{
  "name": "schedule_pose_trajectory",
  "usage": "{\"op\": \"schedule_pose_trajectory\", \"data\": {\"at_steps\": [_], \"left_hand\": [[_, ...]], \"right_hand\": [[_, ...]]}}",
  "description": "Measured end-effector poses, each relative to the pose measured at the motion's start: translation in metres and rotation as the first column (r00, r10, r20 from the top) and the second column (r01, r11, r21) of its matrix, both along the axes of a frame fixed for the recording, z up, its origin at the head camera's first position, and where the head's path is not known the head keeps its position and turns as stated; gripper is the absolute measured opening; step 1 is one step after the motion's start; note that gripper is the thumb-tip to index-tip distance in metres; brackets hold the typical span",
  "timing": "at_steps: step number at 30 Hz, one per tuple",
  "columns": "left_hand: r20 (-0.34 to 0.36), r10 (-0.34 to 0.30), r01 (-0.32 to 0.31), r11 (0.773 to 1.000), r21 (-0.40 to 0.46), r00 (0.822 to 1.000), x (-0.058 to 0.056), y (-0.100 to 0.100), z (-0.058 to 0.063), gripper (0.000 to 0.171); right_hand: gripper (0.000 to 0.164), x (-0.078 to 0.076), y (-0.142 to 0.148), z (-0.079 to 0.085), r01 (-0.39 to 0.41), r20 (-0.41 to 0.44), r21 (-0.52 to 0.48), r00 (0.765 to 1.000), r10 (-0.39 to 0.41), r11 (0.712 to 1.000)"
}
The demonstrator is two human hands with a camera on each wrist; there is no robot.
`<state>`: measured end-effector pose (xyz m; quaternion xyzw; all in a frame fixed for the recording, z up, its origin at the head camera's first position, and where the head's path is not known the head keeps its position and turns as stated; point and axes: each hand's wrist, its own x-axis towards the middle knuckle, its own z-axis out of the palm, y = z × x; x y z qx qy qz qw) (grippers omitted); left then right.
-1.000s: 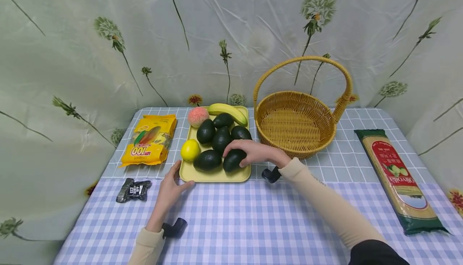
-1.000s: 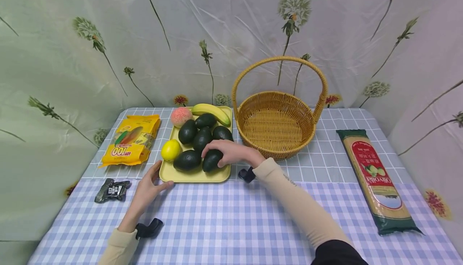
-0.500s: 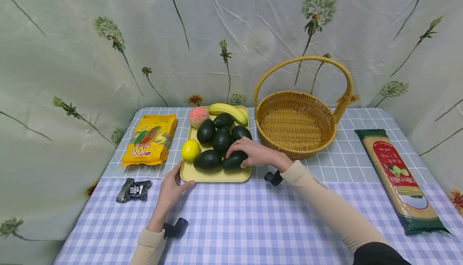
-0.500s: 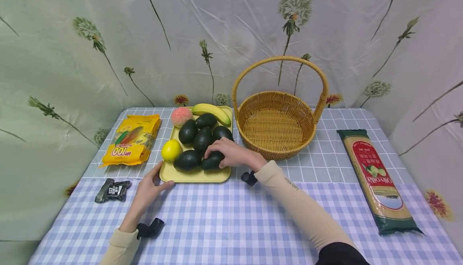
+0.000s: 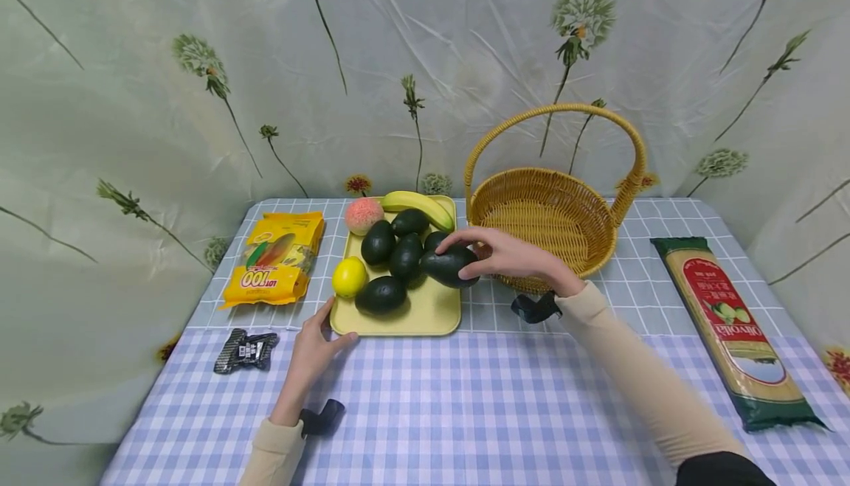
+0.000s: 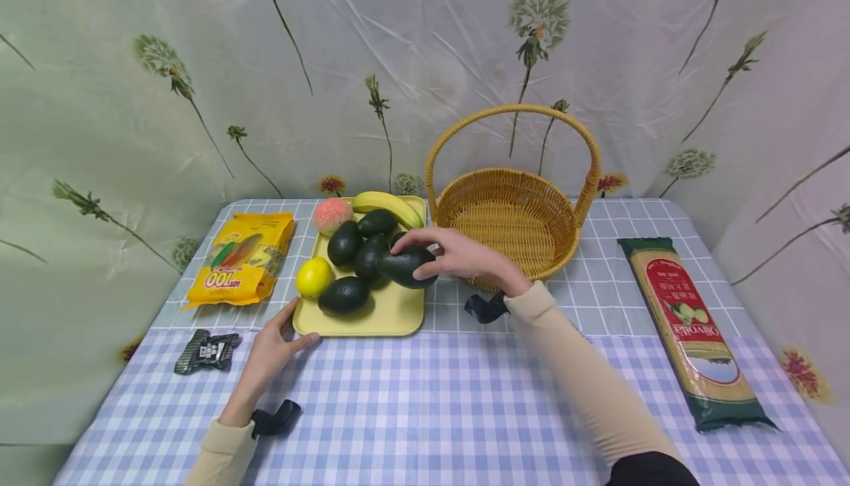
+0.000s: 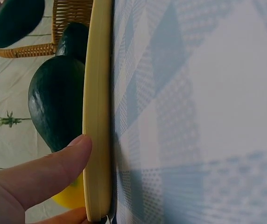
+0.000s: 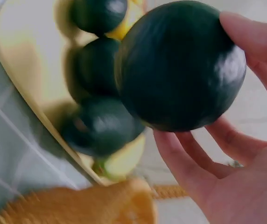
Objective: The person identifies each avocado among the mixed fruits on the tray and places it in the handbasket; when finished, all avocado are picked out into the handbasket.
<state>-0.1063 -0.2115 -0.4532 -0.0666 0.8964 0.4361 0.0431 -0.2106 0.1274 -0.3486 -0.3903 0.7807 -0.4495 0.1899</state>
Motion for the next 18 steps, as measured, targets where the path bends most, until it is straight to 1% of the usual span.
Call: {"op": "schedule_pose_trajectory", "data": {"at_steps": [5, 8, 11, 14, 18], "left_hand": [[0.004, -0.001, 0.001, 1.000, -0.009, 1.000, 0.000, 0.000, -0.001, 0.082], [0.001, -0.001, 0.001, 1.000, -0.012, 1.000, 0.000, 0.000, -0.001, 0.082], [0.004, 0.004, -0.004, 1.000, -0.016, 1.000, 0.000, 0.000, 0.000, 0.082], [0.008, 0.007, -0.006, 1.000, -0.019, 1.000, 0.000, 0.000, 0.001, 0.082], [0.022, 0.012, -0.012, 1.000, -0.014, 1.000, 0.000, 0.001, 0.002, 0.082]], "right_hand": [[0.041, -0.014, 0.030, 0.012, 0.053, 0.036, -0.012, 0.998, -0.053, 0.998], [0.040, -0.027, 0.048, 0.013, 0.102, 0.035, -0.003, 0.994, -0.102, 0.995], [0.039, -0.040, 0.063, 0.012, 0.155, 0.059, -0.002, 0.986, -0.154, 0.988], [0.039, -0.052, 0.074, 0.009, 0.217, 0.090, 0.012, 0.972, -0.217, 0.976], [0.041, -0.064, 0.082, 0.005, 0.311, 0.134, 0.041, 0.940, -0.313, 0.950]]}}
